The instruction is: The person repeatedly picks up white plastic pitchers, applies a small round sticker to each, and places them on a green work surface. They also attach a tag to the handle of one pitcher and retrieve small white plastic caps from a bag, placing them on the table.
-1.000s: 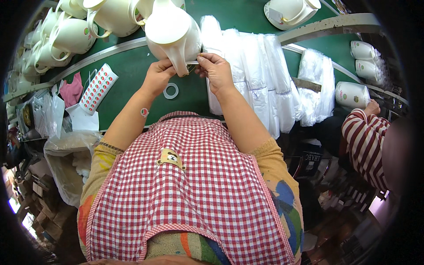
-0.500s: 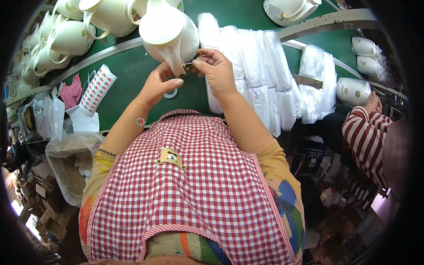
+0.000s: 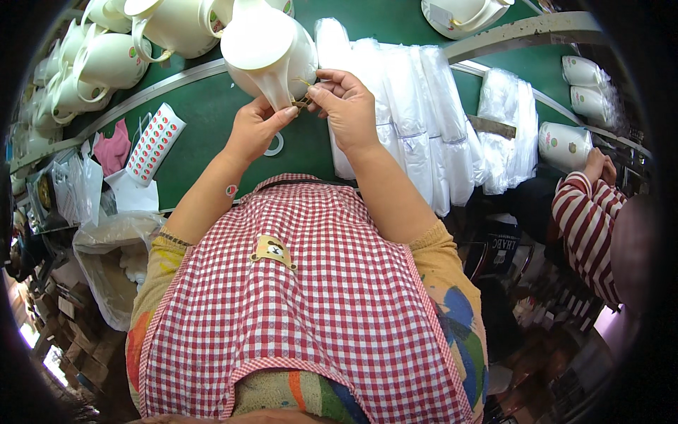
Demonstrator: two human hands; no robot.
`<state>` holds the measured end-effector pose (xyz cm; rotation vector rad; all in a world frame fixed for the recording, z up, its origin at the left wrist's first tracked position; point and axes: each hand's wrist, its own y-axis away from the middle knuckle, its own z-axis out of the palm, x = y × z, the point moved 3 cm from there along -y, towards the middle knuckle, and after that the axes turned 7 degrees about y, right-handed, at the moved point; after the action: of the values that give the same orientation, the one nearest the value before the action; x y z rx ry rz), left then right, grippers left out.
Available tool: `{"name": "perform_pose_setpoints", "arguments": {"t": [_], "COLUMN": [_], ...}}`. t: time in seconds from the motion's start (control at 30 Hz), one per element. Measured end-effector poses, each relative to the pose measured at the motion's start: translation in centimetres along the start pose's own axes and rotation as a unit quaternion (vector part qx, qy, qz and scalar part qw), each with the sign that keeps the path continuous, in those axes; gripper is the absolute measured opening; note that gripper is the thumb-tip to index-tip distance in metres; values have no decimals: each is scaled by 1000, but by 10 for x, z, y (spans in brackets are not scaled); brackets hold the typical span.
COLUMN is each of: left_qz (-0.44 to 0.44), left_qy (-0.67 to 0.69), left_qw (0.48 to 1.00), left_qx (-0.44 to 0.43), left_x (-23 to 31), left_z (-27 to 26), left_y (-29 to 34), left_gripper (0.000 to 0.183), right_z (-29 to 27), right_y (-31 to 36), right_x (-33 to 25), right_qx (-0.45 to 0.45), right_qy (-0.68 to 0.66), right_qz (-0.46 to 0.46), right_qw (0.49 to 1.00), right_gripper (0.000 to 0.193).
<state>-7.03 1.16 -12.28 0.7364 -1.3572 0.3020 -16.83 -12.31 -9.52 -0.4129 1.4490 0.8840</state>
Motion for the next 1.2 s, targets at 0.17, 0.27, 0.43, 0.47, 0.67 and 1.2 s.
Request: {"name": "perform_pose_setpoints", "arguments": {"t": [0.17,0.27,0.43,0.47,0.67,1.2], "left_qz": [40,5,20,28,11,-19], "left_qy": [-6,54,161,174,159,195], "left_qw": [999,998,985,983,986,979], "left_qx": [-9,-35,-54,-57,-37,-51], "left_x": [-6,-15,-17,-17,-14,-7], "left_z": [-1,1,7,7,11,13], "left_y": [-3,-3,-3,-3,-2,-5], "left_gripper": [30,30,28,28,24,29], "right_z": [3,-5,-15,-16,-21,-27], "right_y": [-1,0,2,3,6,4], "right_x": [-7,-2,11,12,4,16], "right_qx": [-6,-14,-38,-43,-40,2], "right_qy": [74,93,121,124,71,53], "right_qz": [-26,-2,0,2,41,-3], "right_qw": [997,996,992,991,996,999], "right_gripper": [26,24,22,22,21,18]}}
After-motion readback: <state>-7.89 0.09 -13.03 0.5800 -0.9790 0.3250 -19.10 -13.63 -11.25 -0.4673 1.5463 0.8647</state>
